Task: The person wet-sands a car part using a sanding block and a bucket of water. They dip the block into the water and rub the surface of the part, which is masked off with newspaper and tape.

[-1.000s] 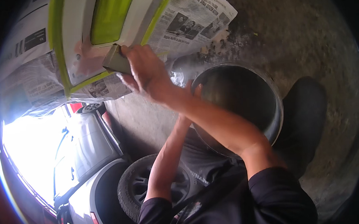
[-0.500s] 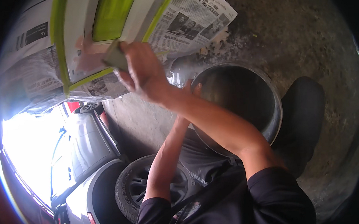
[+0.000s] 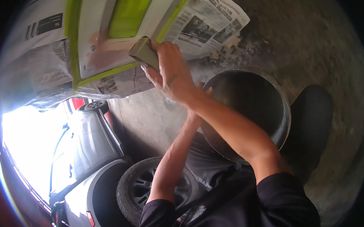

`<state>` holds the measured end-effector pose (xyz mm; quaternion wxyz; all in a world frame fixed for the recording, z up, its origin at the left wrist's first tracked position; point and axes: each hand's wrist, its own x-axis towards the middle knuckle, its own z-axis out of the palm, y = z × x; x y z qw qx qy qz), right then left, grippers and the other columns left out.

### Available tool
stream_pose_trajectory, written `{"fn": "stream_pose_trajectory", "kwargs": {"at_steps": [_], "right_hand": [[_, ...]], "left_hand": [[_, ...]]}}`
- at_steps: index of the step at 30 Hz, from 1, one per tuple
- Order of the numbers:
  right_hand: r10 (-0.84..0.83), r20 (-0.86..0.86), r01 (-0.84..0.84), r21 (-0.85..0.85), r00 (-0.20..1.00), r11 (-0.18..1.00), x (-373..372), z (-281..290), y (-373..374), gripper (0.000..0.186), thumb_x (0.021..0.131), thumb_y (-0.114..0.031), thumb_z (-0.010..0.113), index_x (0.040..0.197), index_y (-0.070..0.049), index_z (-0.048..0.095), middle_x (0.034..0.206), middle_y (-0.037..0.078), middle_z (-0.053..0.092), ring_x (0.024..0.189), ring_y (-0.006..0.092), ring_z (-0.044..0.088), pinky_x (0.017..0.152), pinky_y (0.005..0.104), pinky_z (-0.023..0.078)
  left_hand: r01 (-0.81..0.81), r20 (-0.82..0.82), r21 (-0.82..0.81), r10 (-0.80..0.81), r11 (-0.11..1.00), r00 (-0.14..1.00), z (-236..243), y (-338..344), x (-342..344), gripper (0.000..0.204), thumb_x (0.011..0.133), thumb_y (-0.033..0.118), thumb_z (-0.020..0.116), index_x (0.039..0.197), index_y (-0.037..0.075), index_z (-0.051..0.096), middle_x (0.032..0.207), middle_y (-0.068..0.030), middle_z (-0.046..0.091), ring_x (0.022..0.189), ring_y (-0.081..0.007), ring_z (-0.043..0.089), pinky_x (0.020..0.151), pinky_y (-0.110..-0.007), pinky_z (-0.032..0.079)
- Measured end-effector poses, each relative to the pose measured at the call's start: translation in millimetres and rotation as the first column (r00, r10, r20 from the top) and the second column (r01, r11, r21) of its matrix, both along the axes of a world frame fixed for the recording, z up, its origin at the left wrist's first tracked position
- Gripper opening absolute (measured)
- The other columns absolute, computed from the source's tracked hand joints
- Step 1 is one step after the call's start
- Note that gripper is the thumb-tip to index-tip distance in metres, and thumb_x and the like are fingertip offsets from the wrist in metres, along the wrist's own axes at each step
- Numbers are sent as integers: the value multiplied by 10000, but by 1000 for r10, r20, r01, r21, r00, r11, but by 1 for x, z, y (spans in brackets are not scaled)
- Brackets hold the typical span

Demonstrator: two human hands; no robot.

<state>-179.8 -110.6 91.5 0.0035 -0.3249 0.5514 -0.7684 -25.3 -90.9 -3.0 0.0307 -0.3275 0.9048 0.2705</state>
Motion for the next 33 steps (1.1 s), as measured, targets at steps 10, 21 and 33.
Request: {"fn": "stream_pose_trajectory", "kwargs": {"at_steps": [10,21,33], "right_hand": [[7,79,-5,-26,997,1000,13,45,-8,613,897,-94,842,1368,41,474,1118,226,580,1065,419,610,895,505,508],[-12,95,19,-66,995,998,12,72,-9,629,888,-62,844,1391,39,481,1133,230,582,1036,432,612,887,504,512],[28,54,-22,-93,998,995,12,60,-8,618,888,-57,849,1388,30,495,1151,236,606,1031,432,623,884,497,518]], "left_hand": [[-196,7,-182,200,964,980,20,13,-29,523,1028,420,697,1341,1,677,1008,-310,763,945,-522,728,883,-573,563],[-229,125,-150,248,962,961,36,18,-42,475,1041,402,675,1326,21,673,1015,-316,755,951,-523,722,884,-584,555],[-200,150,-141,220,970,964,33,16,-38,471,1027,383,694,1336,29,664,988,-302,763,919,-516,731,874,-582,561]]}}
